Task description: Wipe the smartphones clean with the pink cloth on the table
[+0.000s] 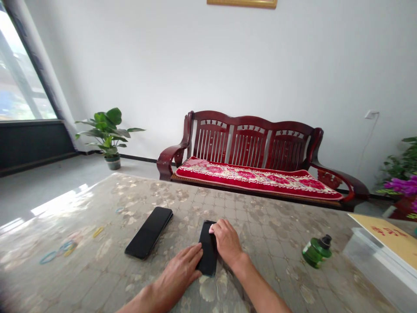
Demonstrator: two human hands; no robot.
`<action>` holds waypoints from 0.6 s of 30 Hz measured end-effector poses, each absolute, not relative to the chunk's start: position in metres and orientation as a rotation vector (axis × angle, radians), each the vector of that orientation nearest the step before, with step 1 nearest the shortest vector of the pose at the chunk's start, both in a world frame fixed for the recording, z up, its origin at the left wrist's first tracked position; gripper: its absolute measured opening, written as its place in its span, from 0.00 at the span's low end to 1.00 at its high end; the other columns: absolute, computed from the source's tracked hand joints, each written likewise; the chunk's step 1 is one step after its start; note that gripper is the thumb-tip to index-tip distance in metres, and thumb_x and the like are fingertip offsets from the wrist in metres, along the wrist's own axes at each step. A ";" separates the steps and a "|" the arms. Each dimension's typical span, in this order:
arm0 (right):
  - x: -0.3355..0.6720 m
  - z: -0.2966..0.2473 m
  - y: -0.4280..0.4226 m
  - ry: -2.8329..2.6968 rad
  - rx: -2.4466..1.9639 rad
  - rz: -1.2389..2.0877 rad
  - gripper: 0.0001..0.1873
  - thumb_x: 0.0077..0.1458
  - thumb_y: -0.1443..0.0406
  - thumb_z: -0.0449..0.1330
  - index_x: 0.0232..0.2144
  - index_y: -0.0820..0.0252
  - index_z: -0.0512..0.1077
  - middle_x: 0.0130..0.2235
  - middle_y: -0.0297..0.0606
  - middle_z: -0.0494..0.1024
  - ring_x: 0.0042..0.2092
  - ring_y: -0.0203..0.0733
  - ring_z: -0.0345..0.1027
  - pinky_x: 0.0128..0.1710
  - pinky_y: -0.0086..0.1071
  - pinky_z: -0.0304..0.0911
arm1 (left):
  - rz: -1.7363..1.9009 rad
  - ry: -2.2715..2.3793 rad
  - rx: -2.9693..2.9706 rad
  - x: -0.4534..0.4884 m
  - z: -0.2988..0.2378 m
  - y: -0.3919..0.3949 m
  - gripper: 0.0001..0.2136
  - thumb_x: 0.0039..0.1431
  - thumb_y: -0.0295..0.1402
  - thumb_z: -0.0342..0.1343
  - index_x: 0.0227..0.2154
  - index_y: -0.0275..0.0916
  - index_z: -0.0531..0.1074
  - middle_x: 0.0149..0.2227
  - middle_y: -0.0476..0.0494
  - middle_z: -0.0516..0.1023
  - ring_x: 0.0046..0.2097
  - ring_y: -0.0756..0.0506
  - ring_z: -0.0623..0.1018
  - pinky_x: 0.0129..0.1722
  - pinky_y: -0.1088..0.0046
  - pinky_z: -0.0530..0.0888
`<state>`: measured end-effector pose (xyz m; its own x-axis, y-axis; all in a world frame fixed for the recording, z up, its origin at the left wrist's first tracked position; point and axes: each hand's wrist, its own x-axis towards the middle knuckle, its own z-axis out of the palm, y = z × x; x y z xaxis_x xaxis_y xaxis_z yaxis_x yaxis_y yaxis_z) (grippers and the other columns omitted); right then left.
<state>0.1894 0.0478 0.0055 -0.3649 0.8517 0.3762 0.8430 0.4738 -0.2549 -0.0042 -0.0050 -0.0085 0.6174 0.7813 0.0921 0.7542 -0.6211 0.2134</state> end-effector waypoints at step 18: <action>0.157 0.011 0.079 -2.296 -1.492 -0.047 0.12 0.62 0.73 0.52 0.34 0.57 0.73 0.38 0.38 0.74 0.44 0.43 0.65 0.45 0.33 0.59 | 0.339 1.342 2.586 -0.006 -0.019 -0.004 0.19 0.63 0.33 0.58 0.56 0.41 0.69 0.59 0.39 0.70 0.60 0.39 0.70 0.61 0.62 0.66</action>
